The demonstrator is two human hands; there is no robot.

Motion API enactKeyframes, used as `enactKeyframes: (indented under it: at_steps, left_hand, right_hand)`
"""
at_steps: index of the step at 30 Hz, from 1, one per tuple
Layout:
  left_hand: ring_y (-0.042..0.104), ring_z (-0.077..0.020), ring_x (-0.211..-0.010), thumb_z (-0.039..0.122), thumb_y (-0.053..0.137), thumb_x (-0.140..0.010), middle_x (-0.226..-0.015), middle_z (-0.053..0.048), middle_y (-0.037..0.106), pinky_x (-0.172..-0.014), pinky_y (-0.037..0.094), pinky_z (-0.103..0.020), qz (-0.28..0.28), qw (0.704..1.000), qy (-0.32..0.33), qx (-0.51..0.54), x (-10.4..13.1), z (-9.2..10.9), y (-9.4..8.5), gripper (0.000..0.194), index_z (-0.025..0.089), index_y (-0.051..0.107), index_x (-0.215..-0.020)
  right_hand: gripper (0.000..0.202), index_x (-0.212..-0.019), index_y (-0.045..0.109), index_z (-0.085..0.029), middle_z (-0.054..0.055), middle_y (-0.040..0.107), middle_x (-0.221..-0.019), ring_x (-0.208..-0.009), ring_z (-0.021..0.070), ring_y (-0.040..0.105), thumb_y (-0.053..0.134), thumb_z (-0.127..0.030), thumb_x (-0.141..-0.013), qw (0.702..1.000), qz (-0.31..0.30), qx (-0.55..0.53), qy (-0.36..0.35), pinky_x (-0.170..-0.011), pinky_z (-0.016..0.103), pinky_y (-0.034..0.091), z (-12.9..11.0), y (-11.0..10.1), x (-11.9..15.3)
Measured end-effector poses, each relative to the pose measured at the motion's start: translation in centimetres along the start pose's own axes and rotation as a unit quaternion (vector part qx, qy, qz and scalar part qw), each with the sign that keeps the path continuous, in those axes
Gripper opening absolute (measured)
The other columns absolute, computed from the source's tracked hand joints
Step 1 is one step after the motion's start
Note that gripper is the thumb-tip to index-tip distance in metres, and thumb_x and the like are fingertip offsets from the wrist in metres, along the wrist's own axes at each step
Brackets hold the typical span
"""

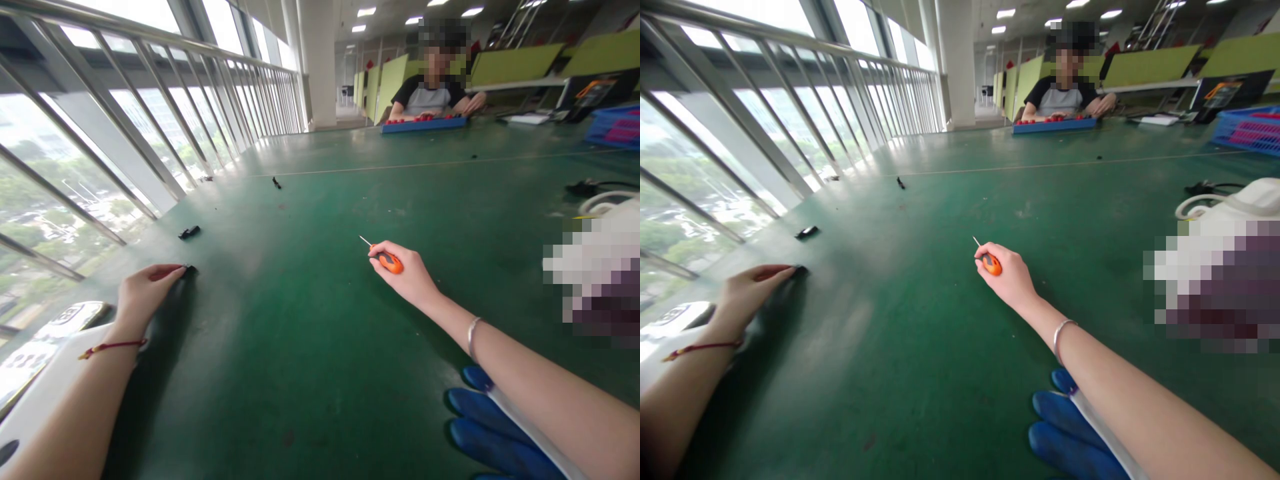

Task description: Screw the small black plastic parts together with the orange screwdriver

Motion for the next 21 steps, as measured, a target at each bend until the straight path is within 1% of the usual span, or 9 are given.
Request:
enactKeyframes:
  at_steps: [4,10,16,21]
  left_hand:
    - [0.051,-0.0113,-0.064,0.035,0.067,-0.073,-0.061,0.007,0.062,-0.056,0.035,-0.017,-0.001,1.000,-0.012,0.009,-0.08,-0.10,-0.12,0.034,0.021,0.070,-0.104]
    - [0.055,-0.0130,-0.070,0.034,0.069,-0.069,-0.063,0.007,0.066,-0.061,0.037,-0.018,-0.006,1.000,0.011,0.025,-0.18,-0.16,-0.30,0.027,0.021,0.072,-0.093]
    - [0.049,-0.0107,-0.063,0.036,0.067,-0.072,-0.055,0.010,0.060,-0.058,0.035,-0.017,-0.025,0.999,0.013,0.024,-0.22,-0.29,-0.45,0.032,0.023,0.070,-0.101]
    - [0.050,-0.0094,-0.068,0.034,0.067,-0.072,-0.062,0.009,0.062,-0.060,0.035,-0.015,-0.031,0.999,0.012,0.017,-0.36,-0.41,-0.45,0.032,0.021,0.070,-0.102]
  right_hand:
    - [0.006,-0.082,0.061,-0.022,0.003,0.069,-0.091,-0.081,0.0189,0.064,0.057,-0.022,-0.078,1.000,-0.003,-0.002,0.003,-0.075,0.031,0.046,-0.04,0.01,0.01]
    - [0.007,-0.082,0.061,-0.022,0.003,0.070,-0.091,-0.080,0.0187,0.064,0.057,-0.022,-0.077,1.000,-0.008,-0.001,0.011,-0.073,0.030,0.045,-0.07,0.03,0.01]
    - [0.007,-0.082,0.061,-0.021,0.004,0.070,-0.093,-0.081,0.0193,0.065,0.057,-0.023,-0.077,1.000,-0.008,0.002,0.009,-0.074,0.031,0.046,-0.05,-0.03,0.02]
    - [0.008,-0.083,0.061,-0.021,0.004,0.070,-0.094,-0.082,0.0195,0.065,0.056,-0.024,-0.077,1.000,-0.016,0.002,0.015,-0.075,0.031,0.046,0.01,0.01,0.04]
Point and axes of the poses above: each hand's wrist, its own x-axis away from the middle knuckle, its own y-axis out of the palm, z = x × y, the point moved 2 cm from there along -x, towards the middle knuckle
